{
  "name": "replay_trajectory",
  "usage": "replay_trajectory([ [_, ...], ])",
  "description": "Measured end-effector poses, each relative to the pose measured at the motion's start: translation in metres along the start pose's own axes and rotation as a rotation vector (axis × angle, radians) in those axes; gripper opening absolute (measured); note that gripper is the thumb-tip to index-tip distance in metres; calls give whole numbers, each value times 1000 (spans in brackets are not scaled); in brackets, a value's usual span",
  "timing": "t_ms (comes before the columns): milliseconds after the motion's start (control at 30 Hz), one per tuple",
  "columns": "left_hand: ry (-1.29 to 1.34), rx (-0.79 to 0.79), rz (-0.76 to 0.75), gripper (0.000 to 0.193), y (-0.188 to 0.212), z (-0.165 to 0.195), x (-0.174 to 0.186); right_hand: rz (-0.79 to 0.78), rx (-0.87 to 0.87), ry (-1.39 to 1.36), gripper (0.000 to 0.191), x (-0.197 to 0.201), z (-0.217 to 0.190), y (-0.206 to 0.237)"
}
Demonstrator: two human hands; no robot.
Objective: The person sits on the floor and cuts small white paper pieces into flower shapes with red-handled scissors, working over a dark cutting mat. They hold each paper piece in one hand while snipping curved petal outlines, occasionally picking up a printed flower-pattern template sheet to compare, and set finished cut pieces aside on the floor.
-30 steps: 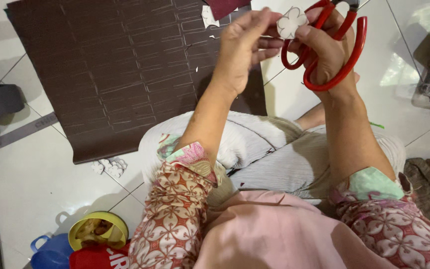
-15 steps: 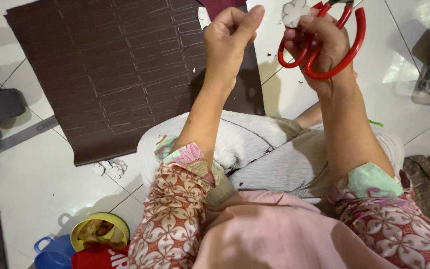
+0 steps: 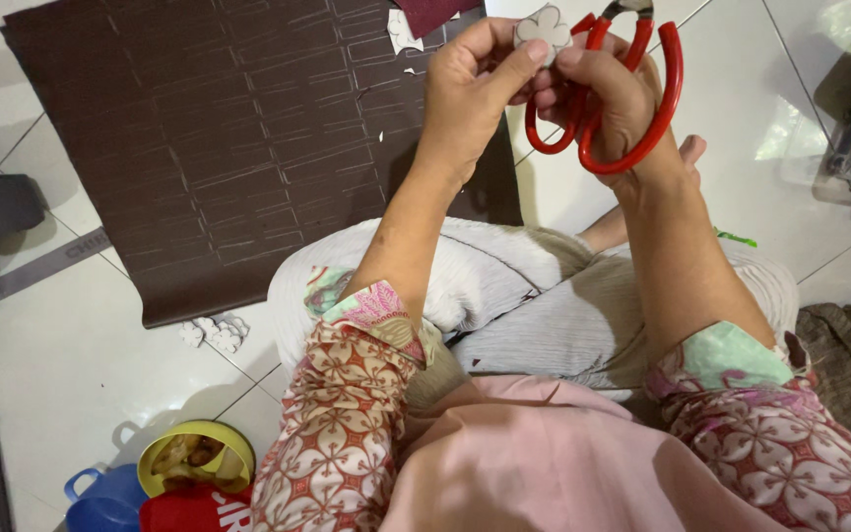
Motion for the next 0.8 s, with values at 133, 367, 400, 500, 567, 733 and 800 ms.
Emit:
replay_trajectory([
  [133, 1, -53, -19, 16, -1, 0, 2, -11, 33, 28, 18, -4, -1, 1],
  [367, 144, -63, 72, 24, -6, 12, 14, 25, 110, 224, 21, -11, 2, 2],
  [400, 163, -76, 55, 24, -6, 13, 14, 33, 142, 237, 22, -13, 4, 0],
  [500, -76, -47, 59, 15, -3, 5, 8, 54, 209, 273, 21, -9, 4, 2],
  [567, -73, -44, 34, 15, -5, 3, 4, 57, 218, 261, 19, -4, 3, 4],
  [733, 1, 41, 11, 21, -3, 3, 0, 49, 199, 181, 13, 4, 5, 5],
  [800, 22, 125, 73, 32, -3, 5, 3, 58, 218, 152, 13, 5, 5, 2],
])
Point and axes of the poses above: each hand's wrist, its own y-axis away from the middle knuckle, its own x-axis out of the back of the hand, z = x × y, the point moved 4 cm from there along -y, towards the middle knuckle, and after that the axes turned 11 degrees about y, right-handed, at the moved point
